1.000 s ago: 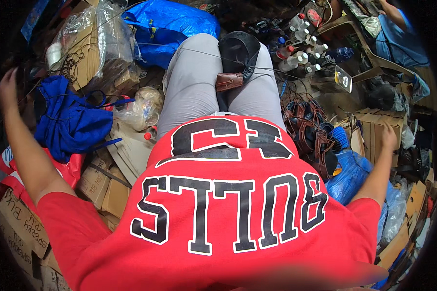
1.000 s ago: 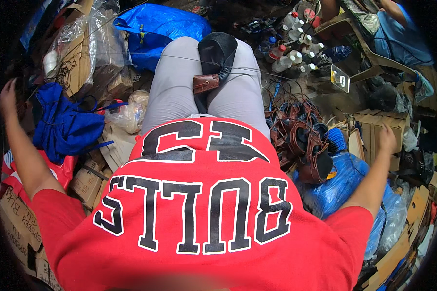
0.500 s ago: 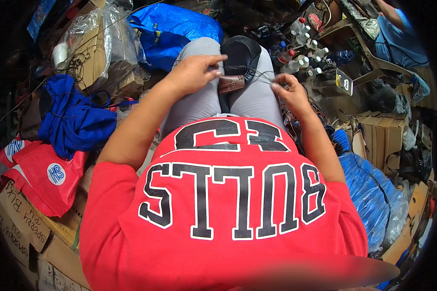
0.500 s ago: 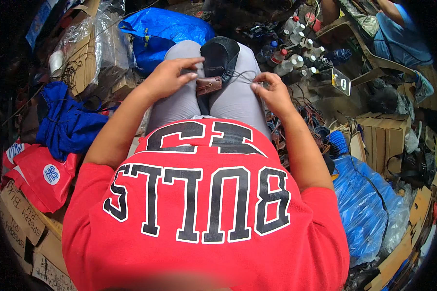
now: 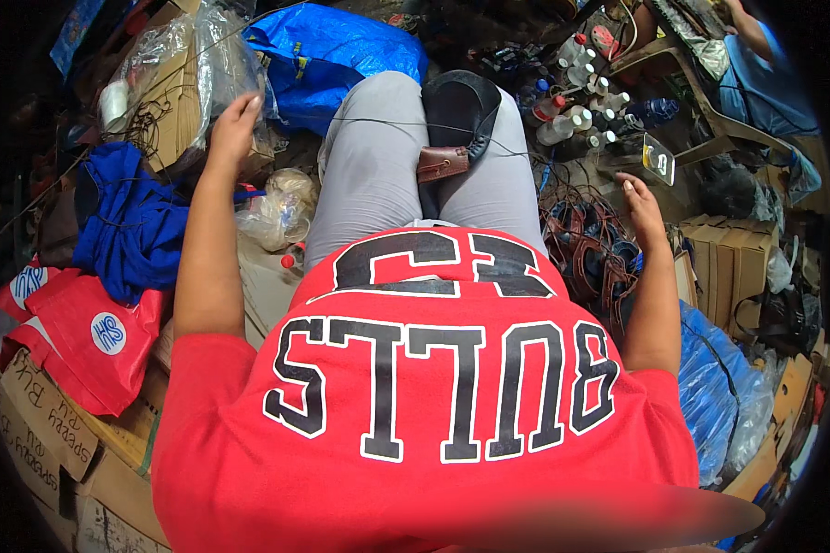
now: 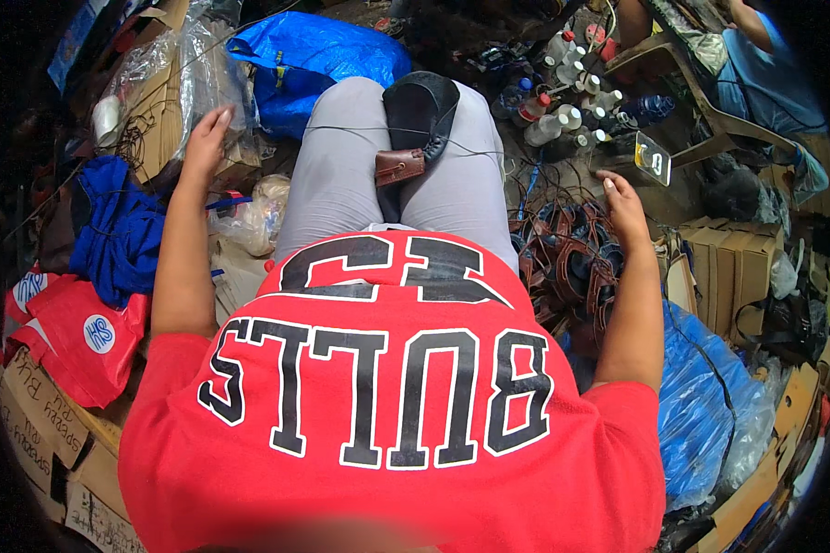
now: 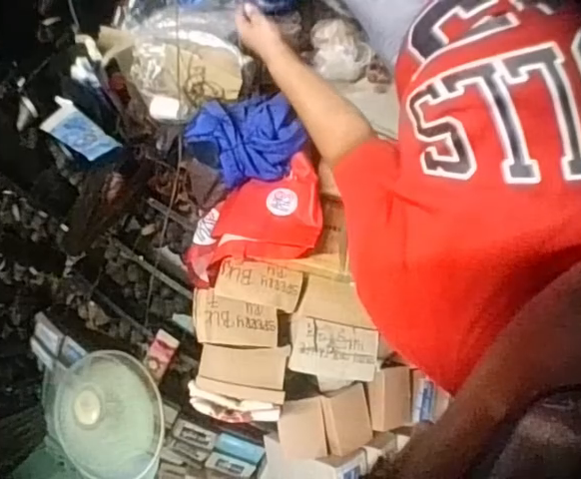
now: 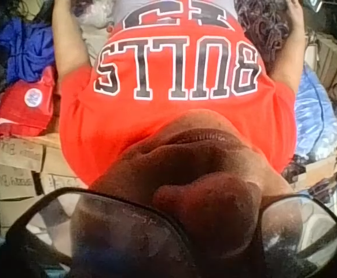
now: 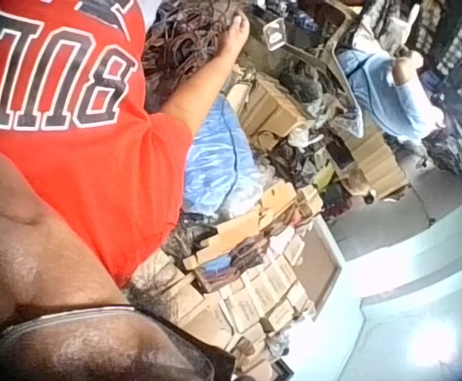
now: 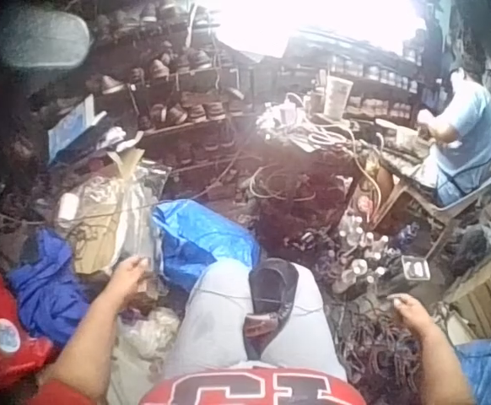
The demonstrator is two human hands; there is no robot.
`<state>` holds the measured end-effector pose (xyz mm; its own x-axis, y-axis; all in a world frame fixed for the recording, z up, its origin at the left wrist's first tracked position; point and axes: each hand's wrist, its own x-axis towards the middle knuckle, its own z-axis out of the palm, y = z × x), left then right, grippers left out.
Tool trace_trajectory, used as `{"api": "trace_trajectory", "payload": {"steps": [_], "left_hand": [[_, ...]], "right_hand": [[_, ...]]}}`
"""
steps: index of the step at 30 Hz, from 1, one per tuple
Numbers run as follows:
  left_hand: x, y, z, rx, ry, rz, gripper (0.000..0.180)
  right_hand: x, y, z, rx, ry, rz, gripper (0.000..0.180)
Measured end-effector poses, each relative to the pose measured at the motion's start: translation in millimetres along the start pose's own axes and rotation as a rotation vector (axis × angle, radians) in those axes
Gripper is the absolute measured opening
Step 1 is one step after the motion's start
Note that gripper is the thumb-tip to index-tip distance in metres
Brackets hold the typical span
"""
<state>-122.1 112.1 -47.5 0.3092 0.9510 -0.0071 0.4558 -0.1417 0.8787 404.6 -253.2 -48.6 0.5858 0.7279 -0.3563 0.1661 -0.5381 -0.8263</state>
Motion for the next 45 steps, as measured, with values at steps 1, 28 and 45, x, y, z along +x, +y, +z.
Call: {"api": "trace_trajectory", "payload": {"steps": [1,28,45], "left_hand": [[3,14,11,0.160,-0.004,0.129,0.034],[7,151,188,0.215,-1.180,0.359,0.031],[-4,151,193,0.367,-0.528,0.771,0.051]], "right_hand": [[6,4,-2,-0.002,0.009,0.005,0.024],[-15,-111,164,-0.186,-0.151,-0.718,0.017],[-4,-162,176,-0.842,-0.267,-0.695,0.013]]}}
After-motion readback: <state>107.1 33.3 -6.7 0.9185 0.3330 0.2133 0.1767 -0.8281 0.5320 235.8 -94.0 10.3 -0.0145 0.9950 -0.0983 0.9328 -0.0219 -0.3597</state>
